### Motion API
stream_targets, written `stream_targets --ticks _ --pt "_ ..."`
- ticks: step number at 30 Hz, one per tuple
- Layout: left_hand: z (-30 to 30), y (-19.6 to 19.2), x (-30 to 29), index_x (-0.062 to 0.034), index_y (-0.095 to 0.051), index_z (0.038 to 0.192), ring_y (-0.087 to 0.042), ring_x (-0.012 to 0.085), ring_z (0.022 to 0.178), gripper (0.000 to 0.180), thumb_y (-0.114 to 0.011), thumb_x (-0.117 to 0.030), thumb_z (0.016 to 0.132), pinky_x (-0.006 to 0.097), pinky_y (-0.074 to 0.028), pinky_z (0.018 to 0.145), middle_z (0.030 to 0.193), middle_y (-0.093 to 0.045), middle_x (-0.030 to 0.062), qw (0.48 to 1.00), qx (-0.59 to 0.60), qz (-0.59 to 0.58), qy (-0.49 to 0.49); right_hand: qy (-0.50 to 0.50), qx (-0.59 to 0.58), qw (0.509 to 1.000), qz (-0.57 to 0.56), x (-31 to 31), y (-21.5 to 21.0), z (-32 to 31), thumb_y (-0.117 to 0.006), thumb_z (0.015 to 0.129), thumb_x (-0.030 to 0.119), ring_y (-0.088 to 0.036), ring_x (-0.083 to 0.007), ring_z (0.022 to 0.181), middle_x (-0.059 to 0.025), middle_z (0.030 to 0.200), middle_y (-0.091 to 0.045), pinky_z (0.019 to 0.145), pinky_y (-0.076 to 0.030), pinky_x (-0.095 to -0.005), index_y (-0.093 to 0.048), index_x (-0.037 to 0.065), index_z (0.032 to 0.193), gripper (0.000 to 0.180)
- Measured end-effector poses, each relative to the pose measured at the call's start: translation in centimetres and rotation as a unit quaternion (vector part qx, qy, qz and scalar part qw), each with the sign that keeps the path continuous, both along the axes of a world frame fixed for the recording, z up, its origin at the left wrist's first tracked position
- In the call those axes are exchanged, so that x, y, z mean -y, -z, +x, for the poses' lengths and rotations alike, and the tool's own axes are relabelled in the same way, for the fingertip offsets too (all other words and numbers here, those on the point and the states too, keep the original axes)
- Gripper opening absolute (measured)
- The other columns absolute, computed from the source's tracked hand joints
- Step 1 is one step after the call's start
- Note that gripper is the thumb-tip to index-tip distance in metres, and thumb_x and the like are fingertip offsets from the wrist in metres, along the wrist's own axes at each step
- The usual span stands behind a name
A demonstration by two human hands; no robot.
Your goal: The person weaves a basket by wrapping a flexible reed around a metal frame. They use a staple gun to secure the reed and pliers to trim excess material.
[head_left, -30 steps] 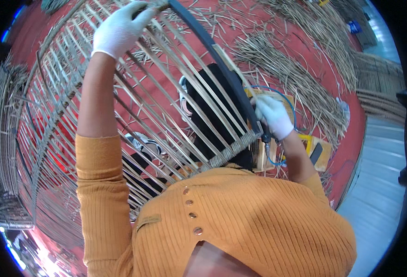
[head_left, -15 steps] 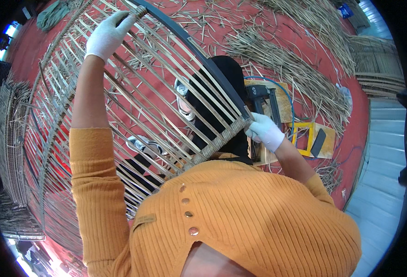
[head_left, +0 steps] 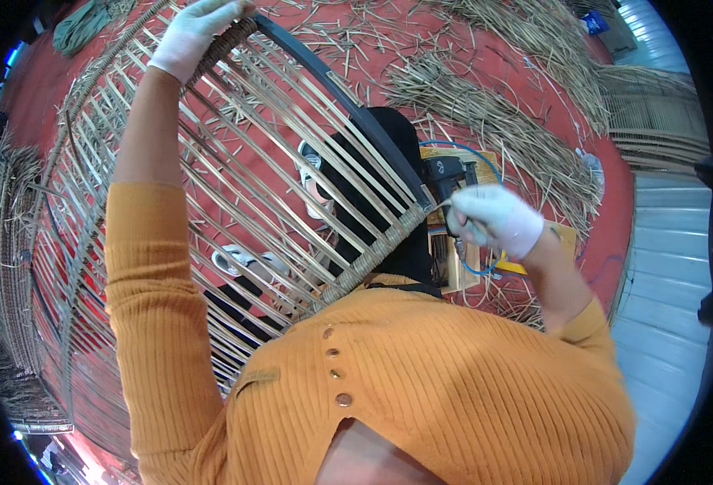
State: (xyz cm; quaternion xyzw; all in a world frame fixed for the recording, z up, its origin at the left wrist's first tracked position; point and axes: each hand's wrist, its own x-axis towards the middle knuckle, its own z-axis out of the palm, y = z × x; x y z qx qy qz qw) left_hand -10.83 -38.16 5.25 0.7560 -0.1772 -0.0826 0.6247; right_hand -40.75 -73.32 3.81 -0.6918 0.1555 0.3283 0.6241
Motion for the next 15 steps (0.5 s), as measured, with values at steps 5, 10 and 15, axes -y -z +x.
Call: stream_targets --ticks 5,10,15 --pt "1.5 1.7 -1.0 -0.0072 -0.068 0.125 -0.066 0.0227 0.109 0.051 -0.076 -0.04 0.088 0.033 -0.049 0.096 0.114 -0.071 0.0075 0.989 0.018 -0.017 0.143 -0.066 0.139 0.986 0.062 -3.4 -5.8 12.2 -0.056 0.097 0.033 -0.065 -0.0199 0.075 -0.0182 0.096 -0.072 0.072 -0.054 -0.0331 -0.059 0.006 0.076 0.035" --pt "1.6 1.7 -1.4 0.0 -0.064 0.128 -0.061 0.0099 0.093 0.055 -0.072 -0.04 0.092 0.025 -0.048 0.082 0.104 -0.068 0.0006 0.987 0.047 0.004 0.152 -0.088 0.084 0.987 0.108 -13.8 -9.5 32.3 -0.06 0.091 0.014 -0.069 -0.0329 0.072 -0.0195 0.094 -0.071 0.067 -0.057 -0.0447 -0.063 -0.001 0.105 0.021" --pt "2.1 1.6 -1.2 -0.0022 -0.071 0.106 -0.062 0.0122 0.084 0.029 -0.068 -0.028 0.094 0.028 -0.048 0.08 0.088 -0.068 0.0006 0.994 -0.028 -0.086 0.064 -0.164 0.146 0.967 0.128 -22.9 -10.4 40.4 -0.055 0.101 0.027 -0.067 -0.0289 0.078 -0.0173 0.094 -0.07 0.068 -0.055 -0.0404 -0.063 0.004 0.102 0.025"
